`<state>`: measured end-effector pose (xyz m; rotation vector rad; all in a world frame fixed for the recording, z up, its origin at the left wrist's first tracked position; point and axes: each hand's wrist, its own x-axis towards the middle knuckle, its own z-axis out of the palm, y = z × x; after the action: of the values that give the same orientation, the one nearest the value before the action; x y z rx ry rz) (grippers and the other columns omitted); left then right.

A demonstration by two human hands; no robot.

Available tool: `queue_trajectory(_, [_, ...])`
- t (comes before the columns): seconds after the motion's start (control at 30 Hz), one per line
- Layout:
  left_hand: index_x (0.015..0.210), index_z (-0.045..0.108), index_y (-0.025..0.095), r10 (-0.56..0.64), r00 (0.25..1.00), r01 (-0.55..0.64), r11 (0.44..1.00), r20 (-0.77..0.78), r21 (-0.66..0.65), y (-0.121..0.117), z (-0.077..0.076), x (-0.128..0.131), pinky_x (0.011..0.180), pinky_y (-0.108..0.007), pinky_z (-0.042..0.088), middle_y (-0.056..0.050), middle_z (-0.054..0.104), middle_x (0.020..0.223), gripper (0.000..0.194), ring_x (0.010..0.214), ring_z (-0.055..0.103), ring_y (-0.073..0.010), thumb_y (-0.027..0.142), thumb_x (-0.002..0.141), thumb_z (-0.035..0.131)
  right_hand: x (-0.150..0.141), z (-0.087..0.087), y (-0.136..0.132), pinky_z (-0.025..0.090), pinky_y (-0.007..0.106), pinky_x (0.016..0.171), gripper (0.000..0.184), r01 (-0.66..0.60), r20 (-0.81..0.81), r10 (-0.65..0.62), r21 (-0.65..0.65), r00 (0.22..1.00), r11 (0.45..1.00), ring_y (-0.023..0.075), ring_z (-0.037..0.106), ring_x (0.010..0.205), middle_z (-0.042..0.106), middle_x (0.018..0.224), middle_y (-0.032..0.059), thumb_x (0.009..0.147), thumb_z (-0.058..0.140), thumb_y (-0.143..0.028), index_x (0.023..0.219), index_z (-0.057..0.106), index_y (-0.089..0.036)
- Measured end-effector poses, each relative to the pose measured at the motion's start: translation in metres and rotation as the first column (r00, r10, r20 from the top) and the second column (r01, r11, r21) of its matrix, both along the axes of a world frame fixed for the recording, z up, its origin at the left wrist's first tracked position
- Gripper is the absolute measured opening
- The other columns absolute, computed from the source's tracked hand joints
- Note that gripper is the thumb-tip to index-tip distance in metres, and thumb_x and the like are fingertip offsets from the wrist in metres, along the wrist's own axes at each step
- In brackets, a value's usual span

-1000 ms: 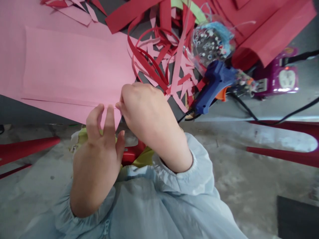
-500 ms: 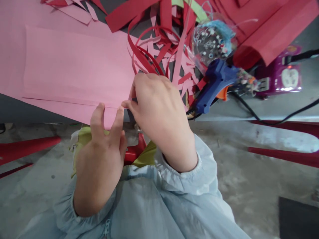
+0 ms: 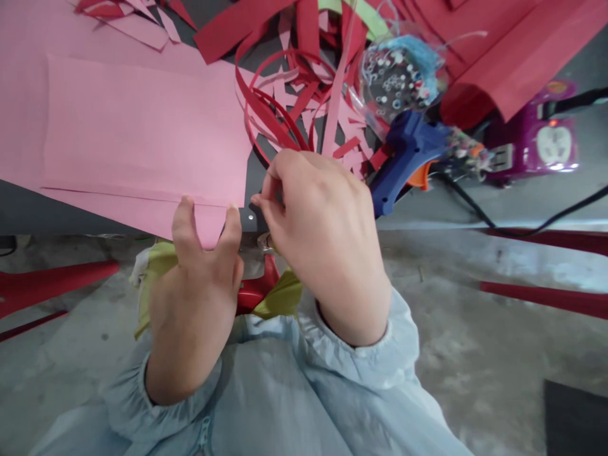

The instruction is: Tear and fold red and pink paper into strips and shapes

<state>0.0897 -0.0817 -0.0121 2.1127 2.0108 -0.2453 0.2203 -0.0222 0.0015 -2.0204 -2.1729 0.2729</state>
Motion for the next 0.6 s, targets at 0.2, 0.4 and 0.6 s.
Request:
queue_trajectory(0.2, [0.15, 0.042, 0.04, 0.019, 1.0, -0.019, 0.999, -0.008, -0.05, 0.005, 0.005, 0.0, 0.051, -0.023, 0.046, -0.014, 0.031, 0.167, 0.055, 0.051, 0.06, -0.0057, 0.028, 0.096, 0.048, 0.008, 0.0, -0.015, 0.042, 0.031, 0.065, 0.012, 0.002, -0.118, 0.007, 0.077, 0.993, 0.997, 0.017, 0.06, 0.069, 0.06, 0.071, -0.0012, 0.088, 0.063, -0.021, 0.079, 0.054, -0.024])
queue_trajectory(0.4, [0.149, 0.044, 0.04, 0.028, 0.999, -0.027, 0.999, 0.016, -0.029, 0.005, 0.006, 0.002, 0.05, -0.022, 0.046, -0.012, 0.038, 0.164, 0.054, 0.054, 0.06, -0.0066, 0.027, 0.097, 0.049, 0.013, -0.004, -0.024, 0.041, 0.029, 0.063, 0.015, 0.014, -0.198, 0.0, 0.07, 0.98, 0.997, 0.0158, 0.059, 0.068, 0.06, 0.069, -0.0018, 0.088, 0.062, -0.02, 0.078, 0.053, -0.024])
queue_trajectory(0.6, [0.151, 0.043, 0.041, 0.0, 1.0, 0.0, 0.999, 0.014, -0.044, 0.005, 0.005, -0.004, 0.055, -0.026, 0.053, -0.013, 0.032, 0.166, 0.059, 0.057, 0.065, -0.0095, 0.024, 0.095, 0.051, 0.015, -0.011, -0.031, 0.037, 0.028, 0.061, 0.018, 0.016, -0.263, 0.009, 0.091, 0.965, 0.996, 0.0141, 0.056, 0.065, 0.056, 0.067, -0.0044, 0.088, 0.066, -0.021, 0.077, 0.053, -0.024])
